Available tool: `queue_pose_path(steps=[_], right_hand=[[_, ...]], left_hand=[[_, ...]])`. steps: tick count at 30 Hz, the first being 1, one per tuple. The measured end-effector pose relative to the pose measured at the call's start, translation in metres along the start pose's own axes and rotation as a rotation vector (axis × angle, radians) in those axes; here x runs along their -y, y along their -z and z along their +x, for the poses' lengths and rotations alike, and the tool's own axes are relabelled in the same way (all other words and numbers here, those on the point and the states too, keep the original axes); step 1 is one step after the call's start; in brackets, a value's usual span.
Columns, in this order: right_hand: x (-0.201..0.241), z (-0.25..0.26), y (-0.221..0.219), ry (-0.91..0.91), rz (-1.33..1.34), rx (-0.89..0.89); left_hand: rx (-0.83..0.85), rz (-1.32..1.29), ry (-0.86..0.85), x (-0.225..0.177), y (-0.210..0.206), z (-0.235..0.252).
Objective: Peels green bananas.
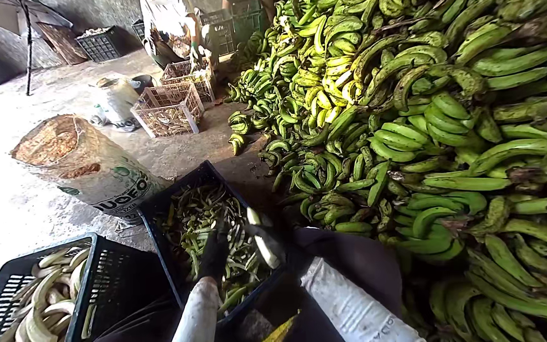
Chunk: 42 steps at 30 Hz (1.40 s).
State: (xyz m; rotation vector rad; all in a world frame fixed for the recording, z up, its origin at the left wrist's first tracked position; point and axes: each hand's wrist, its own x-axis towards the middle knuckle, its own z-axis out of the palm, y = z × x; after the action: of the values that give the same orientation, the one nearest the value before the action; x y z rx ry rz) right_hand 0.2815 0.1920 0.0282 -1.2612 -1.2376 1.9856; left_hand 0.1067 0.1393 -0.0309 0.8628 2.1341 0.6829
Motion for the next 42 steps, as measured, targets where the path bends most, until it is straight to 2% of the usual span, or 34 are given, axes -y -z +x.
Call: queue_pose_path(steps=[2, 5, 7, 10, 13, 15, 20, 23, 25, 27, 30, 32, 35, 37, 39, 42], right_hand=[[0.007, 0.009, 0.016, 0.053, 0.089, -0.072], [0.01, 0.024, 0.04, 0.135, 0.287, -0.108], [0.011, 0.025, 0.046, 0.148, 0.359, -0.108], [0.008, 0.025, 0.049, 0.115, 0.569, -0.042], [0.006, 0.031, 0.053, 0.165, 0.883, 0.175], [0.005, 0.036, 0.058, 0.274, 0.942, 0.253], [0.0, 0.044, 0.06, 0.409, 0.98, 0.278], [0.001, 0.041, 0.057, 0.461, 0.943, 0.248], [0.004, 0.037, 0.055, 0.457, 0.9, 0.244], [0.005, 0.033, 0.053, 0.394, 0.902, 0.299], [0.003, 0.035, 0.053, 0.362, 0.883, 0.308], [0.001, 0.036, 0.051, 0.381, 0.863, 0.258], [-0.002, 0.039, 0.047, 0.404, 0.82, 0.155], [-0.004, 0.042, 0.046, 0.386, 0.827, 0.134], [-0.003, 0.042, 0.043, 0.347, 0.82, 0.122], [-0.003, 0.04, 0.034, 0.24, 0.778, 0.113]], left_hand=[[0.138, 0.001, -0.016, 0.0, -0.026, -0.008], [0.308, 0.389, -0.028, -0.011, -0.073, -0.019], [0.361, 0.629, -0.031, -0.017, -0.096, -0.023], [0.389, 0.773, -0.01, -0.017, -0.111, -0.025], [0.4, 0.826, -0.013, -0.007, -0.116, -0.018], [0.405, 0.84, -0.01, -0.003, -0.118, -0.013], [0.434, 0.815, -0.023, -0.004, -0.116, -0.018], [0.532, 0.722, -0.054, -0.014, -0.103, -0.029], [0.559, 0.662, -0.084, -0.012, -0.1, -0.03], [0.593, 0.595, -0.031, -0.019, -0.094, -0.035], [0.485, 0.585, -0.025, 0.016, -0.108, -0.011], [0.403, 0.562, -0.03, 0.022, -0.098, -0.004], [0.168, 0.487, -0.085, 0.034, -0.063, 0.0], [0.01, 0.51, -0.054, 0.045, -0.031, -0.001], [-0.156, 0.497, -0.02, 0.073, -0.007, 0.006], [-0.232, 0.51, 0.125, 0.11, 0.016, 0.015]])
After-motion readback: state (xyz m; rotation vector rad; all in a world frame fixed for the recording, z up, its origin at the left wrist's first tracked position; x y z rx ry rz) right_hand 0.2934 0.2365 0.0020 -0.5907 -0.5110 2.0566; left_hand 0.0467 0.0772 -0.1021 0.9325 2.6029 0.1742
